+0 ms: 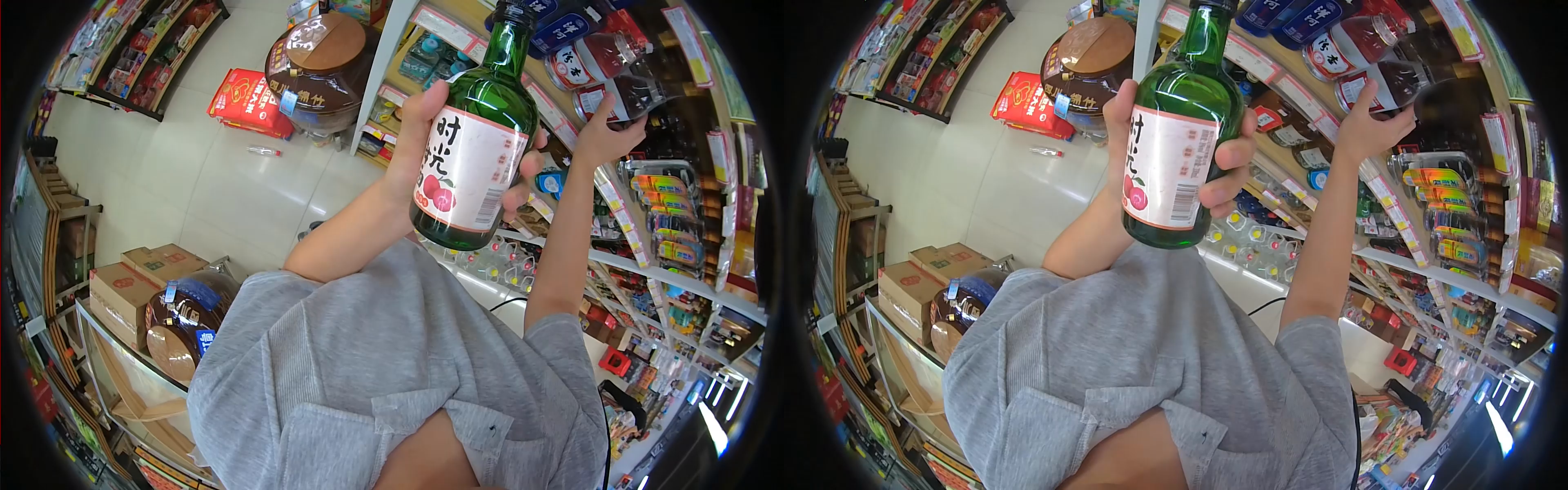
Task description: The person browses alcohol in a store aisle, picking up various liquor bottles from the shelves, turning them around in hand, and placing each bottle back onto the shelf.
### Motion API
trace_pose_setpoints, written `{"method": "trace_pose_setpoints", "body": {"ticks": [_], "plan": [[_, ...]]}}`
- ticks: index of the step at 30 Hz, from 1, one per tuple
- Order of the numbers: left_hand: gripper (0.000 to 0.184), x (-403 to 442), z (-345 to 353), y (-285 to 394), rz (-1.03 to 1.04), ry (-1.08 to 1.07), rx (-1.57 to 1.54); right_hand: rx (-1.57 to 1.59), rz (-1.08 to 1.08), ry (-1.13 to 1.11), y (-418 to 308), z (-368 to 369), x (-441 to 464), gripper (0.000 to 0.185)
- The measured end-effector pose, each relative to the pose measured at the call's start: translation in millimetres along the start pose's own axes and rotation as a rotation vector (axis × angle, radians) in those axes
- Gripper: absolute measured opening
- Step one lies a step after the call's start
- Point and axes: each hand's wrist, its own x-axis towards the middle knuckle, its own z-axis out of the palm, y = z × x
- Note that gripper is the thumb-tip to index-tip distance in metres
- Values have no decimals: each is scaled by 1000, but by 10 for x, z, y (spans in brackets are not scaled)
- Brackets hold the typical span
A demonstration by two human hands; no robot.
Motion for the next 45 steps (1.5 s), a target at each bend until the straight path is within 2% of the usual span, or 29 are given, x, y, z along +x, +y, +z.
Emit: {"method": "trace_pose_setpoints", "body": {"ticks": [7, 13, 17, 18, 21, 22, 25, 27, 28, 30, 32, 36, 40, 45], "plan": [[107, -9, -21, 40, -70, 28, 42, -16, 22, 0, -84, -23, -1, 78], [104, 19, 1, 83, -111, -50, 4, 0, -41, 37, -33, 15, 2, 78], [105, 0, 68, 107, -157, -24, -26, -27, -8, 17, -67, -17, 0, 90], [105, -7, 82, 115, -164, -28, -37, -141, -72, 3, -74, -51, 9, 90], [106, -45, 87, 136, -165, -56, -54, 80, -72, 83, -221, -160, -14, 83], [106, -52, 84, 147, -150, -56, -61, 175, -40, 82, -400, -243, -49, 73], [107, -107, 66, 183, -117, -45, -67, 708, 78, -62, -1021, -543, -192, 70], [107, -122, 36, 233, -128, -38, -43, 951, 121, -292, -1352, -757, -314, 87], [106, -125, 54, 238, -119, -22, -71, 952, 111, -351, -1680, -836, -422, 99], [99, -101, 102, 225, -82, -18, -111, 873, -74, -581, -2050, -989, -472, 118], [92, -104, 125, 215, -82, -5, -155, 742, -243, -763, -2167, -1060, -532, 124], [78, -130, 129, 211, -19, 36, -47, 673, -217, -764, -2219, -1024, -693, 122], [76, -147, 132, 245, -25, 107, -52, 700, -208, -722, -2190, -967, -740, 118], [78, -152, 157, 234, -50, 86, -106, 669, -240, -718, -2214, -968, -738, 115]]}}
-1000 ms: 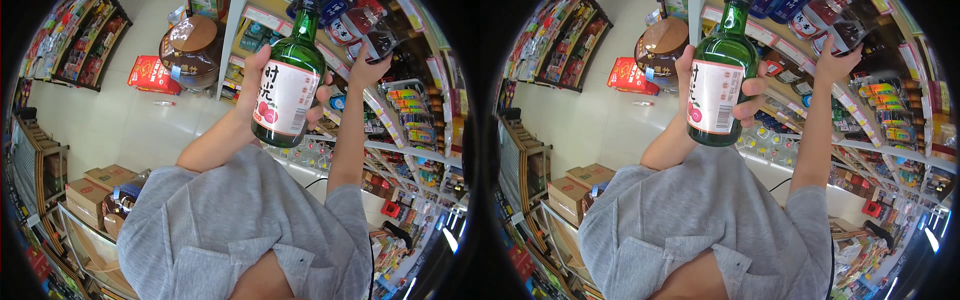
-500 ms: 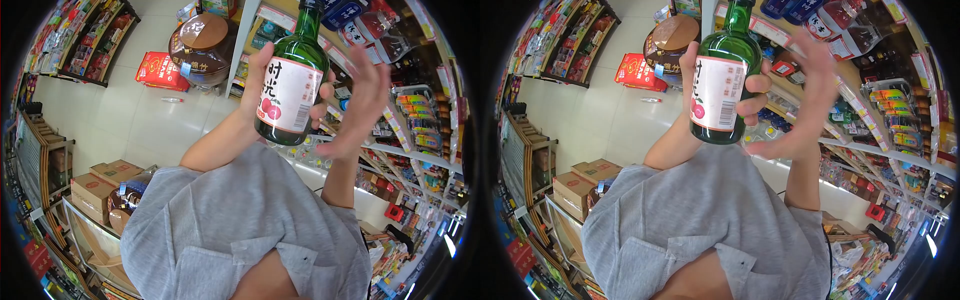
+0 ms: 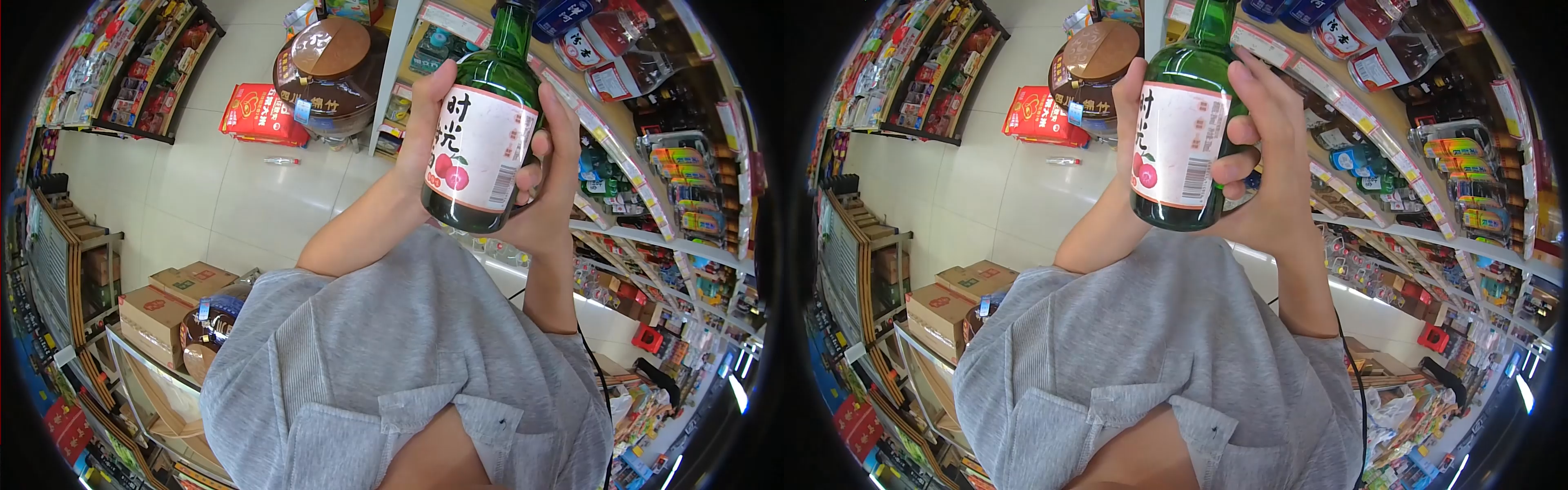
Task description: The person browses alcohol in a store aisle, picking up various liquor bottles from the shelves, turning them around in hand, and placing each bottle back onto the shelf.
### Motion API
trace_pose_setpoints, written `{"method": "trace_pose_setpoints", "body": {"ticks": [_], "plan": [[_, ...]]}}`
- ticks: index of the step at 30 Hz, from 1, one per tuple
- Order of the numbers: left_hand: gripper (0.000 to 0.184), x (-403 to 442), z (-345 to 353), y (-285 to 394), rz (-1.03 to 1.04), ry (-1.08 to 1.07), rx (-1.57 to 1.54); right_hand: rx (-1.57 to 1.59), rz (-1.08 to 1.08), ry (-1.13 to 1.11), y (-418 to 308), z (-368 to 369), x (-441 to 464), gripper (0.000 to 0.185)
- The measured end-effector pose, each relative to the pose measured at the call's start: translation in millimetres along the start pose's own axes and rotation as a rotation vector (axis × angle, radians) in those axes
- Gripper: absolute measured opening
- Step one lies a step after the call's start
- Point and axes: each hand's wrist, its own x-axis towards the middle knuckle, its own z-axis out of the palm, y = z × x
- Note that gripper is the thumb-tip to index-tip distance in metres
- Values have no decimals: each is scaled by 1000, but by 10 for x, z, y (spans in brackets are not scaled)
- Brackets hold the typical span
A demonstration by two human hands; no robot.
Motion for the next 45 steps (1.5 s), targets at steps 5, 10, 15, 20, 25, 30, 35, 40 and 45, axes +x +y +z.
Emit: {"method": "trace_pose_setpoints", "body": {"ticks": [5, 10, 15, 20, 25, 30, 35, 40, 45], "plan": [[80, 8, -49, -1, -18, -25, -24, -43, -15, 3, -6, -7, -8, 115], [80, -30, -30, -27, -20, -18, -19, -35, -27, 25, -16, 13, -42, 114], [80, -52, -33, -69, -18, -58, -47, -61, -52, 7, -74, -12, -41, 114], [88, -92, -4, -117, 51, -110, -17, -26, -61, -5, -60, 6, -45, 121], [99, -95, 94, -148, 287, -56, 119, 127, -1, 8, -149, 171, -168, 130], [100, -129, 81, -222, 351, -67, 120, 104, -142, 150, -128, 418, -283, 131], [104, -155, 63, -259, 387, -175, 145, 116, -106, 222, -264, 467, -294, 119], [104, -187, 47, -291, 453, -244, 183, 193, -89, 204, -339, 464, -317, 114], [105, -251, 32, -343, 508, -204, 253, 231, -66, 190, -448, 468, -350, 111]]}}
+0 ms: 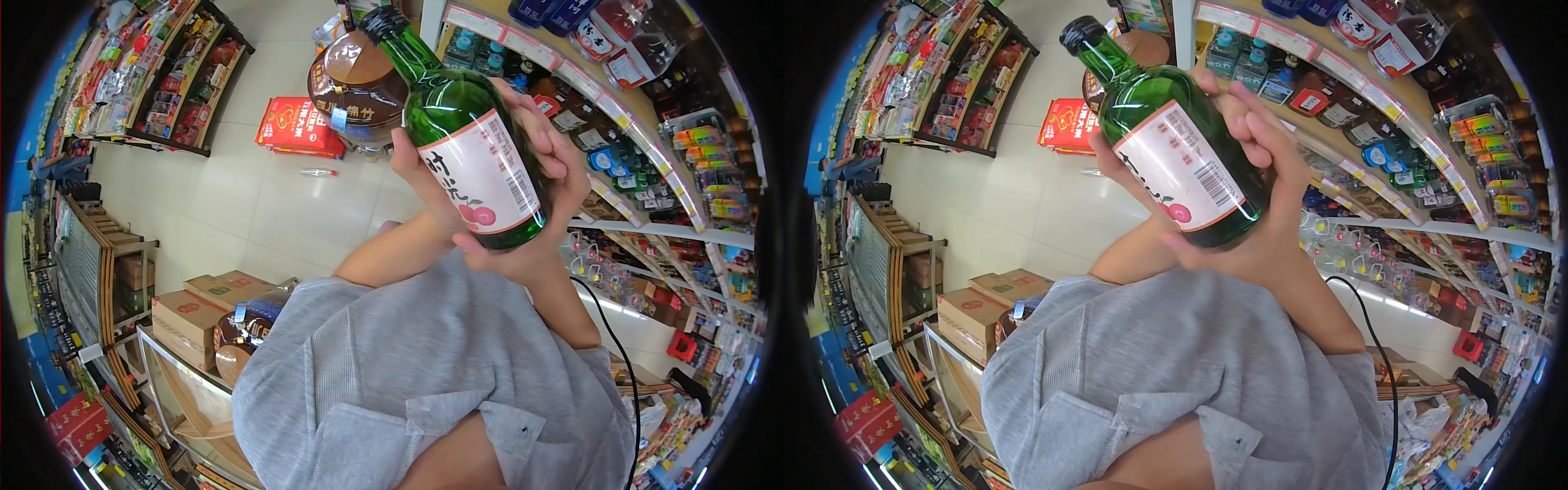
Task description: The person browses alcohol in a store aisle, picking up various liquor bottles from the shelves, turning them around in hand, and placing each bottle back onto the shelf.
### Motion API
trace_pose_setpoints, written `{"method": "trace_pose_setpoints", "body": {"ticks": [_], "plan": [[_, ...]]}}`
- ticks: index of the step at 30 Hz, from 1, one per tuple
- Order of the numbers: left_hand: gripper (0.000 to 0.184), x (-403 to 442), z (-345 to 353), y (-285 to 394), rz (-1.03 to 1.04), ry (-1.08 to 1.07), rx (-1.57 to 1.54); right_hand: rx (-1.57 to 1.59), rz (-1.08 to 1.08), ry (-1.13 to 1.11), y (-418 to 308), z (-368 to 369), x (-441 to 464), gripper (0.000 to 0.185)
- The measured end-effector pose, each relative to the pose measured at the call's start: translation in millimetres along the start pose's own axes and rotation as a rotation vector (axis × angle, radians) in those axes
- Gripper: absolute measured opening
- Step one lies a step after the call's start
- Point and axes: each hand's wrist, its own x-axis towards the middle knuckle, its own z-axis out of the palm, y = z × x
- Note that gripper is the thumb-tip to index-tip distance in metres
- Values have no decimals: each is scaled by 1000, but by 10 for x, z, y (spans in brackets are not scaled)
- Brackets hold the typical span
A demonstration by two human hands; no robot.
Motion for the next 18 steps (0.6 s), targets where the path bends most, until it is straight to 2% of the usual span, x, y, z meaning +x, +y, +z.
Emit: {"method": "trace_pose_setpoints", "body": {"ticks": [3, 6, 8, 18], "plan": [[106, 7, -40, -59, 119, -60, 54, 58, 12, -9, -24, -4, -35, 112], [107, -52, -3, -68, 140, -51, 59, 118, 27, -6, -51, 21, -62, 113], [107, -73, -102, -20, 127, -189, 59, 177, 14, 7, -63, 53, -53, 114], [114, -174, -186, 62, 300, -339, 367, 150, -30, -63, -115, 42, -104, 111]]}}
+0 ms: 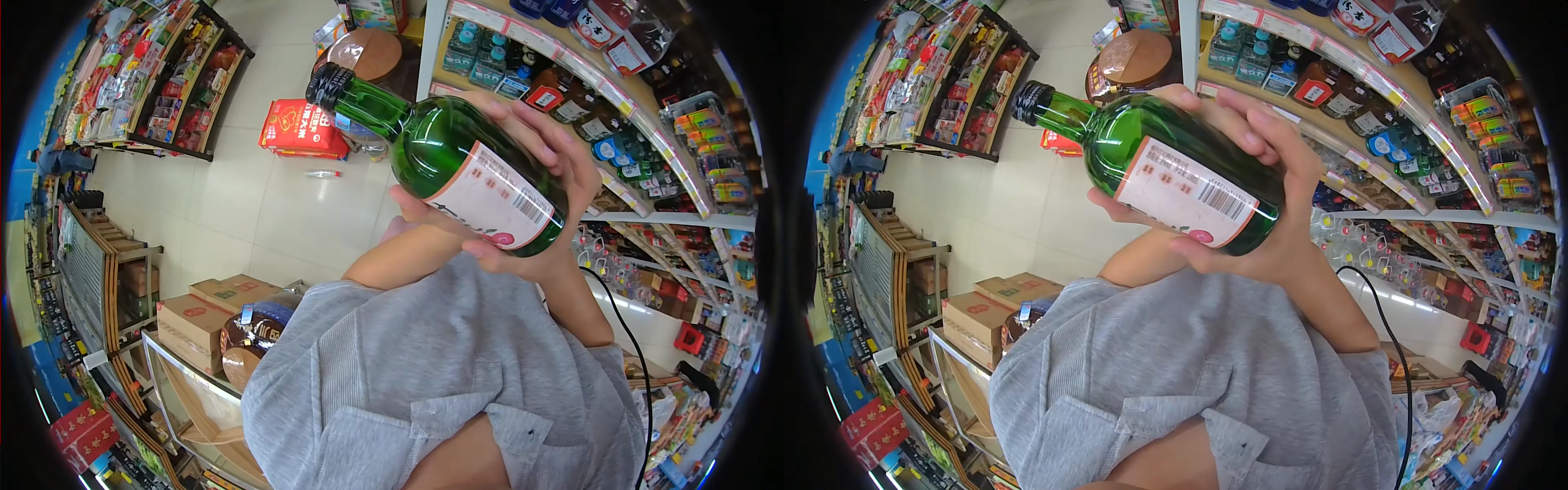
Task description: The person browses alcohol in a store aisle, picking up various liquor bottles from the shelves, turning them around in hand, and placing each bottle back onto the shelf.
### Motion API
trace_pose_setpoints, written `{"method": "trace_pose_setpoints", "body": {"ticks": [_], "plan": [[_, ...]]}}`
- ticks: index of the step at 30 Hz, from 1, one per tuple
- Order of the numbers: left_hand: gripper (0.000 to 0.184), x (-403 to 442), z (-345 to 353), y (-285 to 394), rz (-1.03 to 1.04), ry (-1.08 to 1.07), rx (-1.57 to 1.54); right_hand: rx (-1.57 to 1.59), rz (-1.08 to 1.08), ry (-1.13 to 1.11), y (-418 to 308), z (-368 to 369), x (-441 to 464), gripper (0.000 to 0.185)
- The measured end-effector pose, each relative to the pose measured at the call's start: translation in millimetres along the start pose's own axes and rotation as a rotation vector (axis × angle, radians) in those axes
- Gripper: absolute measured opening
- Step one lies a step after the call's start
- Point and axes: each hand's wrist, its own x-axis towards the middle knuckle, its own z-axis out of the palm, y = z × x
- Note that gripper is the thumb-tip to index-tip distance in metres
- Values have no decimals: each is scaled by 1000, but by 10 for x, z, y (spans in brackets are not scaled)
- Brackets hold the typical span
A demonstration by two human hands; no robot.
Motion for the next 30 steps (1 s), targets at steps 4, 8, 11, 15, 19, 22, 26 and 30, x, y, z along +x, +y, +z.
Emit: {"method": "trace_pose_setpoints", "body": {"ticks": [4, 8, 11, 15, 19, 22, 26, 30], "plan": [[113, -34, 77, 34, 35, 28, 15, 24, 6, -24, -51, 32, -1, 110], [112, -36, 110, 62, 36, 44, 30, 30, -17, -26, -40, 38, -12, 109], [111, -37, 120, 63, 58, 65, 34, 41, -25, -38, -39, 39, 12, 108], [112, -79, 113, 61, 78, 90, 78, 42, -16, -48, -54, 45, 13, 107], [112, -85, 78, 95, 63, 44, 115, 39, 12, -51, -50, 28, -20, 106], [113, -105, 61, 73, 57, 27, 113, 37, 12, -65, -55, -7, -14, 106], [114, -124, 98, 36, 59, 72, 94, 17, -15, -64, -59, -26, -14, 105], [114, -110, 75, 64, 49, 46, 142, 28, -22, -56, -36, -26, -39, 104]]}}
